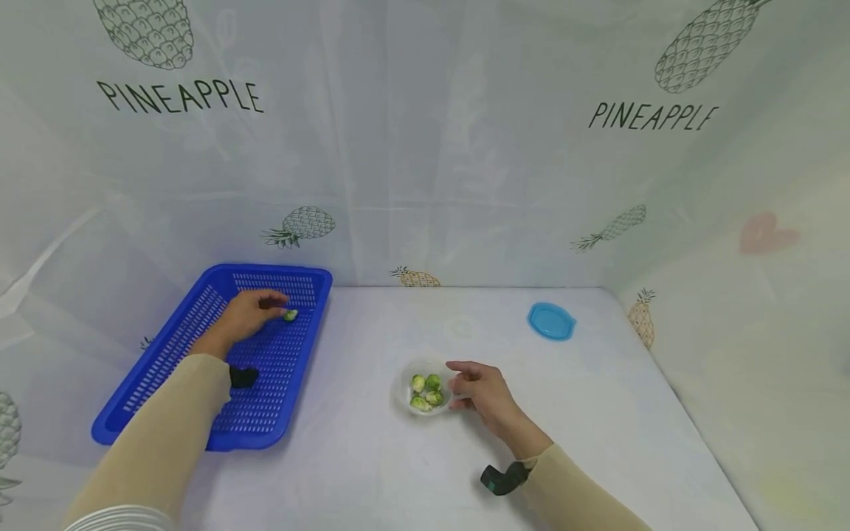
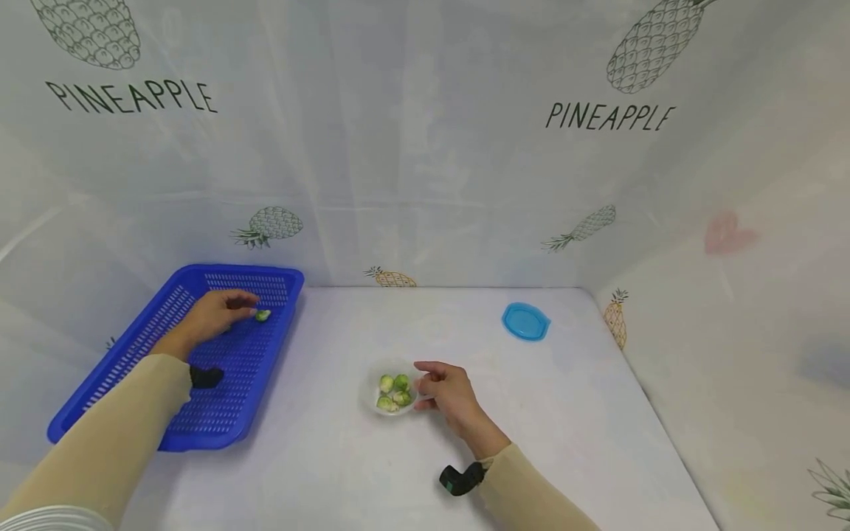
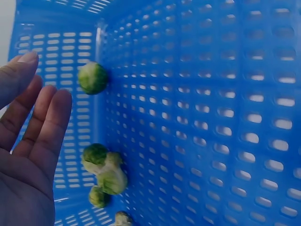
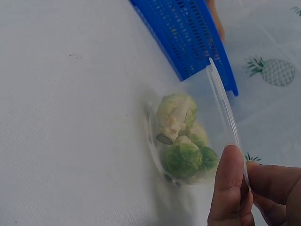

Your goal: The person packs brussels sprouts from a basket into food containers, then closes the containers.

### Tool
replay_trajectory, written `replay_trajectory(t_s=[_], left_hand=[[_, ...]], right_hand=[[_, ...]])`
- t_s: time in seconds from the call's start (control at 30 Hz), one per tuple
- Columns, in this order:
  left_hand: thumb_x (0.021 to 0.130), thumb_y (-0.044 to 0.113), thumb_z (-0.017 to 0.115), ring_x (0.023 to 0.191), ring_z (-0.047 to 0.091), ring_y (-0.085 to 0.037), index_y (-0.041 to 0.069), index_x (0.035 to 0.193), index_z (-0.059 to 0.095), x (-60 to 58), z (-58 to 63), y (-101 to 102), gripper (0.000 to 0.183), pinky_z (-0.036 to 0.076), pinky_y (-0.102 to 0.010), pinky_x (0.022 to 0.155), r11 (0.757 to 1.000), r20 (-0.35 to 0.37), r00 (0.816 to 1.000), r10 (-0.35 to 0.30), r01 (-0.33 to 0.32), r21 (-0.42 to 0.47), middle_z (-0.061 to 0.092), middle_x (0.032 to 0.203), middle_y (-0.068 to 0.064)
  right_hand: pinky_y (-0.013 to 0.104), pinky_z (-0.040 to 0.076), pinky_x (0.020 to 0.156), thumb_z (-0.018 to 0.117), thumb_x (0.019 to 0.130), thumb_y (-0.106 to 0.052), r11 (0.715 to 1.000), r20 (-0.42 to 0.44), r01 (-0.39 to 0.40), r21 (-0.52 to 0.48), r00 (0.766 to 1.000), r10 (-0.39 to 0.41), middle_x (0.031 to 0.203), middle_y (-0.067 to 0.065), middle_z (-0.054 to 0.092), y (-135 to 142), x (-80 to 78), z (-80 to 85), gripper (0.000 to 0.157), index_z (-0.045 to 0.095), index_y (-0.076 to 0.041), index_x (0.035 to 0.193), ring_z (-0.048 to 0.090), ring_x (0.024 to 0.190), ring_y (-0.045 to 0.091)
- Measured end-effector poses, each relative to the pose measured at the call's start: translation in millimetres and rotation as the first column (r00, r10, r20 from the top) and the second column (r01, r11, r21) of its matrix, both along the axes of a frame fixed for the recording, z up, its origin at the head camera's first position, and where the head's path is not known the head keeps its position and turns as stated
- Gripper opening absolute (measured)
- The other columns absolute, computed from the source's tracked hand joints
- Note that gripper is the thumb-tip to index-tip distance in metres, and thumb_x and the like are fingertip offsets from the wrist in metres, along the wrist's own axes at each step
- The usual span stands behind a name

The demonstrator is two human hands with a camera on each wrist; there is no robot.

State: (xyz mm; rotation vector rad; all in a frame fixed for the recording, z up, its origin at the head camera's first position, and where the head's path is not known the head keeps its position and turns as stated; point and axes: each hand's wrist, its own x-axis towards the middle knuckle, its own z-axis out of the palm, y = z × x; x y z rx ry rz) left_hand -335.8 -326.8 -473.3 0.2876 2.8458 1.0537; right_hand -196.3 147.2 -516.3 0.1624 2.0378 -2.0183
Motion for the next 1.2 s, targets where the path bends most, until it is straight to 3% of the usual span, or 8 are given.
replay_trajectory(t_s=[0.57, 1.0, 1.2], left_hand=[[0.104, 0.016, 0.067, 0.127, 0.058, -0.049, 0.001, 0.133, 0.068, -11.1, -12.9, -1, 0.034, 0.046, -0.066, 0.107, 0.999, 0.026, 0.999, -0.028, 0.029, -0.026, 0.065, 0.135, -0.029], [0.101, 0.014, 0.070, 0.122, 0.061, -0.047, 0.000, 0.128, 0.071, -16.1, -19.4, 2, 0.030, 0.050, -0.063, 0.102, 0.998, 0.061, 0.996, -0.065, 0.066, -0.020, 0.067, 0.131, -0.028], [0.099, 0.009, 0.070, 0.108, 0.065, -0.038, 0.001, 0.113, 0.073, -19.7, -24.1, 7, 0.016, 0.053, -0.054, 0.094, 0.997, 0.013, 0.997, -0.070, 0.070, -0.031, 0.072, 0.114, -0.020]], right_hand=[[0.031, 0.063, 0.067, 0.065, 0.097, 0.004, 1.000, -0.001, -0.006, 0.021, 1.000, 0.006, 0.094, 0.007, 0.058, 1, 0.8, 2.3, 0.045, 0.062, 0.004, 0.141, 0.063, 0.079, 0.017], [0.031, 0.063, 0.068, 0.065, 0.096, 0.004, 1.000, 0.012, 0.009, 0.025, 1.000, -0.009, 0.093, 0.006, 0.055, 0, -1.6, 1.0, 0.044, 0.065, 0.000, 0.140, 0.063, 0.086, 0.019], [0.031, 0.063, 0.068, 0.065, 0.096, 0.004, 1.000, 0.013, 0.008, 0.029, 1.000, -0.009, 0.093, 0.006, 0.055, 0, -1.1, 1.7, 0.044, 0.066, 0.000, 0.140, 0.063, 0.086, 0.018]])
